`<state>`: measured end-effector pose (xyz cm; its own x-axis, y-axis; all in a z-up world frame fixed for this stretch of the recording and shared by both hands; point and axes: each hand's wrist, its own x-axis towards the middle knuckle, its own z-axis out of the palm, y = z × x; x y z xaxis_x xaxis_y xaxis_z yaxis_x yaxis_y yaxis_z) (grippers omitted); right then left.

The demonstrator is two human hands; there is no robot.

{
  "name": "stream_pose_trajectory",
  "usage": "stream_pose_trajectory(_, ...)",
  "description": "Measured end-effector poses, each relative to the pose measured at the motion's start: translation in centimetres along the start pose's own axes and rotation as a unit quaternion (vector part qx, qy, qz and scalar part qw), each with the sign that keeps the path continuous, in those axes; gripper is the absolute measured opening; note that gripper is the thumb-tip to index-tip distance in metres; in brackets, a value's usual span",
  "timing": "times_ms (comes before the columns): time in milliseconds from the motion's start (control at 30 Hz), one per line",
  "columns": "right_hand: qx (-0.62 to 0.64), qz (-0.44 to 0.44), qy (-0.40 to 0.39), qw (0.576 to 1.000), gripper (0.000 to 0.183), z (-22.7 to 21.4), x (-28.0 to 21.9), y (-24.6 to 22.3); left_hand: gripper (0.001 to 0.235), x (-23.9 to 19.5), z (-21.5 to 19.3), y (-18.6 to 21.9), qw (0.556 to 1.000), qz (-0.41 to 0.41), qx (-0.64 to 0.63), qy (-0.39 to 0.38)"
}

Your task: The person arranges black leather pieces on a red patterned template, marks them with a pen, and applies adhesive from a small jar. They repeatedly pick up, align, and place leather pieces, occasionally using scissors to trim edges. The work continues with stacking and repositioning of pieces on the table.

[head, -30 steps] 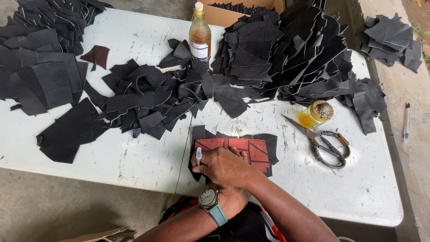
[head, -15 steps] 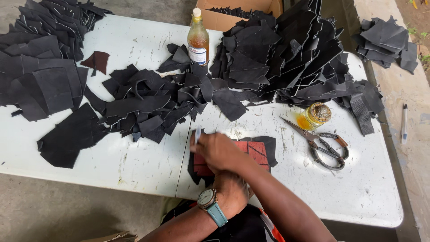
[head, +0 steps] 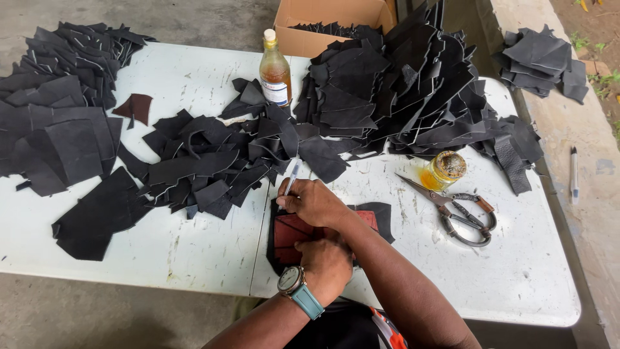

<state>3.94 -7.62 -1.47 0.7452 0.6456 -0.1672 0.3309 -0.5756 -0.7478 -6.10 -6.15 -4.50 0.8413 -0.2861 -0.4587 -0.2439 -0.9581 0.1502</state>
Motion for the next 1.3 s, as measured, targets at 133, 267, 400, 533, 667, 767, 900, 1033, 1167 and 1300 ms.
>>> stream_pose_trajectory(133,-0.029,-0.010,0.001,1.000,0.022,-1.3,-0.5,1.1,0.047,-1.0,-0.6,-0.2,0.999,0.010,-0.014,0.034)
stream_pose_trajectory(267,-0.110,0.058,0.022,0.992,0.021,-5.5,-3.3,4.2,0.062,-1.5,-1.9,0.1,0.996,0.002,-0.034,0.087)
stream_pose_trajectory(400,-0.007,0.070,0.074,0.995,0.019,-8.0,-7.3,7.2,0.060,-1.5,-2.7,0.4,0.998,0.002,-0.030,0.053)
stream_pose_trajectory(533,-0.006,0.044,0.113,0.993,0.019,-8.3,-8.7,8.8,0.059,-1.6,-3.3,0.5,0.999,0.000,-0.037,0.038)
stream_pose_trajectory(667,-0.022,0.065,0.124,0.990,0.018,-9.1,-9.7,10.0,0.060,-1.7,-3.6,0.3,0.999,0.003,-0.034,0.032)
stream_pose_trajectory(767,0.089,0.019,0.140,0.986,0.013,-10.0,-10.8,10.5,0.061,-1.6,-3.8,0.4,0.999,0.009,-0.023,0.025)
stream_pose_trajectory(900,-0.035,0.041,0.155,0.986,0.014,-9.2,-12.2,10.2,0.060,-2.0,-4.1,0.3,1.000,0.012,-0.024,0.014)
stream_pose_trajectory(1033,-0.067,0.033,0.148,0.986,0.015,-7.7,-15.5,8.8,0.059,-2.5,-4.5,0.2,0.998,0.027,-0.047,0.039)
stream_pose_trajectory(1167,0.038,0.132,0.165,0.977,0.022,-8.5,-17.0,7.1,0.071,-2.9,-5.1,-1.5,0.997,0.056,-0.053,0.002)
stream_pose_trajectory(1300,-0.076,0.007,0.178,0.981,0.055,-8.3,-15.3,5.6,0.090,-2.9,-3.1,-7.0,0.983,-0.058,-0.164,0.054)
